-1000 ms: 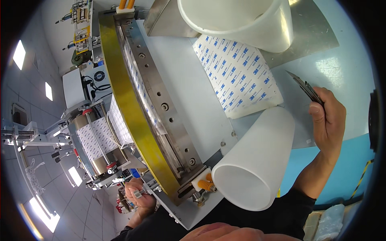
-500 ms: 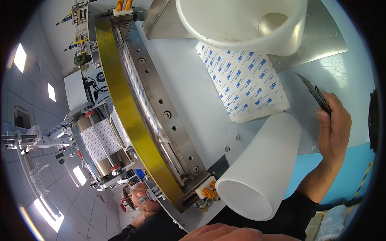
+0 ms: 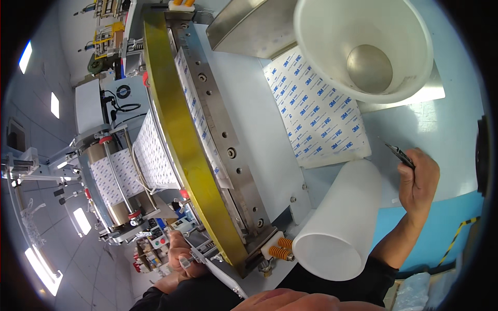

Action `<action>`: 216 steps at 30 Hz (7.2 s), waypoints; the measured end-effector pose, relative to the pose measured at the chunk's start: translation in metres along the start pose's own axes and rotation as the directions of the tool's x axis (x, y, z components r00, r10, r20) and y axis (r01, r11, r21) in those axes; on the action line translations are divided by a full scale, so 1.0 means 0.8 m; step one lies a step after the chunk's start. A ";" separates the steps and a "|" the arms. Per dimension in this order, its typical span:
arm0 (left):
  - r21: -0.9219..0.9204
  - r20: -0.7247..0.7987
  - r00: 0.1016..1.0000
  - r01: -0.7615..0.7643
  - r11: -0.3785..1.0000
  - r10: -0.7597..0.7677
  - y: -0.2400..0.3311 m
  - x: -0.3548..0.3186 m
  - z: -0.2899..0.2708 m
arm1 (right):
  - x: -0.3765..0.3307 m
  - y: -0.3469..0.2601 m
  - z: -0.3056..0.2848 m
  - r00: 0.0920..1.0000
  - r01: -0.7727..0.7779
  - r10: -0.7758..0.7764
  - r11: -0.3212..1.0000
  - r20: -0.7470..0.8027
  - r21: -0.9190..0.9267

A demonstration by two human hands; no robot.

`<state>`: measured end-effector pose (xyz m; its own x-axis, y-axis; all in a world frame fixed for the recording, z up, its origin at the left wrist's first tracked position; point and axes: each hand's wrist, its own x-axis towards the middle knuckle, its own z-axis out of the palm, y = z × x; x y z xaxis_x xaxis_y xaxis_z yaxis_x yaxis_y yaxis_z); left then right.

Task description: The recorder is operating a machine to feed adhesive label sheets, using a utility knife to cut them, and tweezers to remove or inspect parts of the material.

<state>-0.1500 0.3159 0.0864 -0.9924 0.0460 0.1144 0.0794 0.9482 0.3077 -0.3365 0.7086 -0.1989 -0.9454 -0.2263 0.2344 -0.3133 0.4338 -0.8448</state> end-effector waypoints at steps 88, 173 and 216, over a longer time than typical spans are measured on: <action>-0.990 -0.013 0.994 -0.028 -0.135 -0.112 -0.071 0.017 -0.044 | 0.005 -0.522 0.091 0.991 -0.135 0.118 0.830 0.066 0.541; -0.967 -0.252 0.811 -0.184 0.178 -0.528 -0.095 -0.044 -0.115 | 0.042 -0.542 0.094 0.951 -0.305 0.007 0.205 0.310 0.930; -0.985 -0.167 0.902 -0.168 0.032 -0.399 -0.149 -0.052 -0.102 | 0.016 -0.535 0.188 0.981 -0.185 0.050 0.527 0.188 0.829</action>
<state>-0.1101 0.1754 0.1222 -0.9109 -0.3889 0.1382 0.2623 -0.2870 0.9213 -0.2014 0.3890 0.0931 -0.9261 -0.3644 0.0976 0.0844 -0.4523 -0.8878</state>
